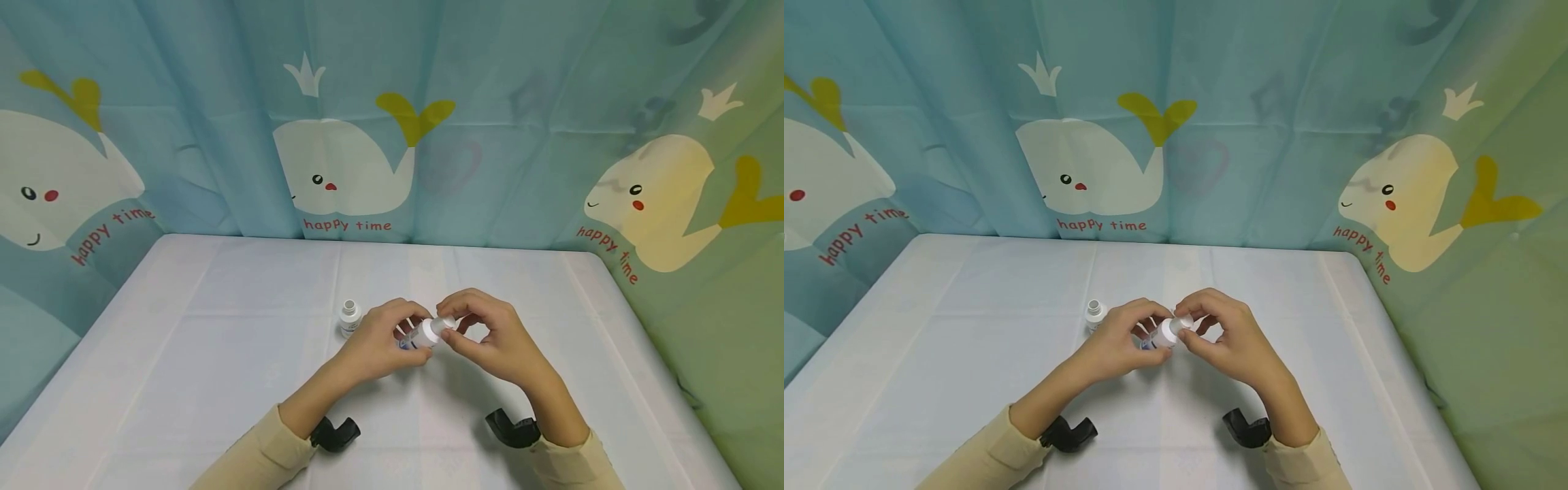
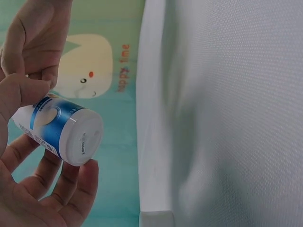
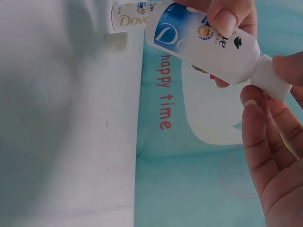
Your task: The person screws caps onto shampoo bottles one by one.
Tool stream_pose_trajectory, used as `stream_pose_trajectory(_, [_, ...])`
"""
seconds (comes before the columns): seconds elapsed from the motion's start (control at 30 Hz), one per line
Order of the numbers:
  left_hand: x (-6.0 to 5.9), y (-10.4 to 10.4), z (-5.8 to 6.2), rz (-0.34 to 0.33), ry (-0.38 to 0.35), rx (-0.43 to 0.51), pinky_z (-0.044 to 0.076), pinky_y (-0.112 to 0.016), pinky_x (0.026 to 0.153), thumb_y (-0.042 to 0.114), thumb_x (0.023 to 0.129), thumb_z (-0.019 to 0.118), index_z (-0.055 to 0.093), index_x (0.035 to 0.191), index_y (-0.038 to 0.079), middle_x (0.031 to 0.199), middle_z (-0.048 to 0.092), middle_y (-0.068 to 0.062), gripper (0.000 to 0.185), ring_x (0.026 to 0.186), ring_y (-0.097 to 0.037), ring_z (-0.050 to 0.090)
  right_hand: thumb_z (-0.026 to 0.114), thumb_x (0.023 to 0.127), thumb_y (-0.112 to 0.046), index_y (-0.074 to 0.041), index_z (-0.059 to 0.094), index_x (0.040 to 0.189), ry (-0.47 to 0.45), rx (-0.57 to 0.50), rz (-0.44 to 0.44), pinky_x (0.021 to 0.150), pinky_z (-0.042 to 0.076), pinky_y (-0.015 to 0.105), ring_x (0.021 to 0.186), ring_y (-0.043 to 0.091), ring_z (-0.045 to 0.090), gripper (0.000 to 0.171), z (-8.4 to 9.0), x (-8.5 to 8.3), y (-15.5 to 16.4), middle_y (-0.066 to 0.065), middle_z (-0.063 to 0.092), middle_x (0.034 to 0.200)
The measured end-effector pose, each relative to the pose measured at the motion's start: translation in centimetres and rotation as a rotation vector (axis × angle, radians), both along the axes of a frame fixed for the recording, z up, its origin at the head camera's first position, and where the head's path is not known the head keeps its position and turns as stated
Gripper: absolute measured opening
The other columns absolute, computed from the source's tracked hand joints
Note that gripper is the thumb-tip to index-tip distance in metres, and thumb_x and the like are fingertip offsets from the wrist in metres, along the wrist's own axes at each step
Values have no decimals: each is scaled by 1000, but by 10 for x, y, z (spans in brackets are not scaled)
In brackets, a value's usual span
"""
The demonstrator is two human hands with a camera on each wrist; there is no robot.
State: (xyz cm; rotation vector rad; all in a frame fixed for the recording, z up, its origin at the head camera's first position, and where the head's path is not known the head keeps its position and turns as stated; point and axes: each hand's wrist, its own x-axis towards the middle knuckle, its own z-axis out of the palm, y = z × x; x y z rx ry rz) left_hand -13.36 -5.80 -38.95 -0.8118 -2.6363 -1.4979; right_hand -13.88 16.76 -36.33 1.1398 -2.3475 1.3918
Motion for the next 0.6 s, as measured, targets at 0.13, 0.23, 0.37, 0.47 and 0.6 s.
stream_pose_trajectory(0.13, [-1,-1,0,4,-1,0,57,-32,76,21,75,82,68,109,22,94,61,11,36,87,-6,58,76,83,1,-14,68,108,-15,17,-15,70,59,26,90,12,66,30,0,0,0,-1,68,108])
stream_pose_trajectory(0.23, [0,-1,0,3,-5,-1,57,-32,76,22,76,82,68,109,22,94,61,11,36,86,-6,58,77,84,-1,-14,68,109,-27,20,-19,71,59,27,89,12,66,30,-1,0,0,-1,68,107])
stream_pose_trajectory(0.37, [0,-1,-1,-3,-8,-5,56,-31,75,22,76,81,68,110,22,93,61,11,37,86,-6,58,77,84,0,-12,68,109,-30,-1,-7,74,59,29,94,14,66,29,-2,-1,0,0,69,109])
stream_pose_trajectory(0.47, [0,0,0,-3,-7,-4,57,-32,75,22,76,81,68,109,22,93,60,11,36,86,-6,58,77,83,1,-12,69,106,-23,-16,2,76,60,29,100,15,67,28,-2,-2,0,0,69,111])
stream_pose_trajectory(0.6, [0,0,0,-2,-8,0,57,-34,76,22,76,81,68,109,22,93,60,11,35,86,-6,58,76,84,3,-12,69,103,-18,-31,28,76,60,29,104,17,66,25,-3,-2,0,3,69,111])
